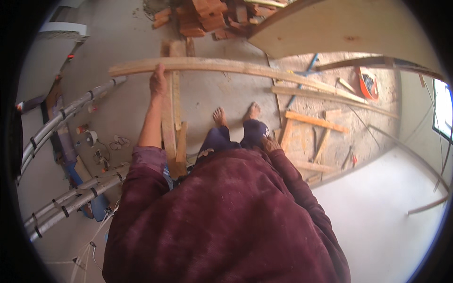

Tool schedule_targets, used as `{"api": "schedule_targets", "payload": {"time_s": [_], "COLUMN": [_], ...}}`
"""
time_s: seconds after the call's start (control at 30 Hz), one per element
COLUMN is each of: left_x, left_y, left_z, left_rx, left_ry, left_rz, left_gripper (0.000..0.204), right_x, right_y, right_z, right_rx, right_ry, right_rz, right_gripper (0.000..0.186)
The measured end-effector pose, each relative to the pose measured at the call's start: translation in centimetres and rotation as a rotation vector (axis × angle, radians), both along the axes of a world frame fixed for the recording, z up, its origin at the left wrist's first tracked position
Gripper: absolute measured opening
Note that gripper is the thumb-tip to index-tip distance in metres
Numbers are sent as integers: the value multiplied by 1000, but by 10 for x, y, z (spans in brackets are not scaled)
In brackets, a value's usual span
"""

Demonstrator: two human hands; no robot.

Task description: The person constructs a wooden frame by joining pieces of wood together, using a hammer to drive nails and a hand saw to cut a section of the wood.

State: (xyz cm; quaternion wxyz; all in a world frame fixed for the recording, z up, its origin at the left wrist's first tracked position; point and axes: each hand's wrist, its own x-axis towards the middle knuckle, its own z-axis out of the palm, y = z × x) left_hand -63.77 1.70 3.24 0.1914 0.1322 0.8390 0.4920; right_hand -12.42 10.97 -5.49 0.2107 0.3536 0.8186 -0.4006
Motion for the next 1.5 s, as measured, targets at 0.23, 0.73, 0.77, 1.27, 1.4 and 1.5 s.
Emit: {"api": "schedule_targets", "payload": {"time_s": [0.23,0.73,0.77,1.27,1.4,1.5], "left_x": [11,-6,-3,3,0,3], "left_y": [-6,-18,-12,-10,-14,-18], "left_z": [22,6,8,39,25,22], "left_rx": [-35,-38,-27,74,245,134], "left_ry": [-209,-56,-74,-281,-382,-308], "left_rz": [78,21,13,-34,-64,19], "left_gripper": [76,80,80,62,61,63], "right_x": [-32,-42,-57,-278,-287,-291], "right_y": [-28,0,12,194,193,198], "right_z": [67,51,53,58,50,46], "right_rx": [-45,-42,116,108,265,169], "right_ry": [-219,-2,150,-92,92,285], "right_rz": [259,121,88,324,497,546], "right_gripper": [39,30,33,83,75,70]}}
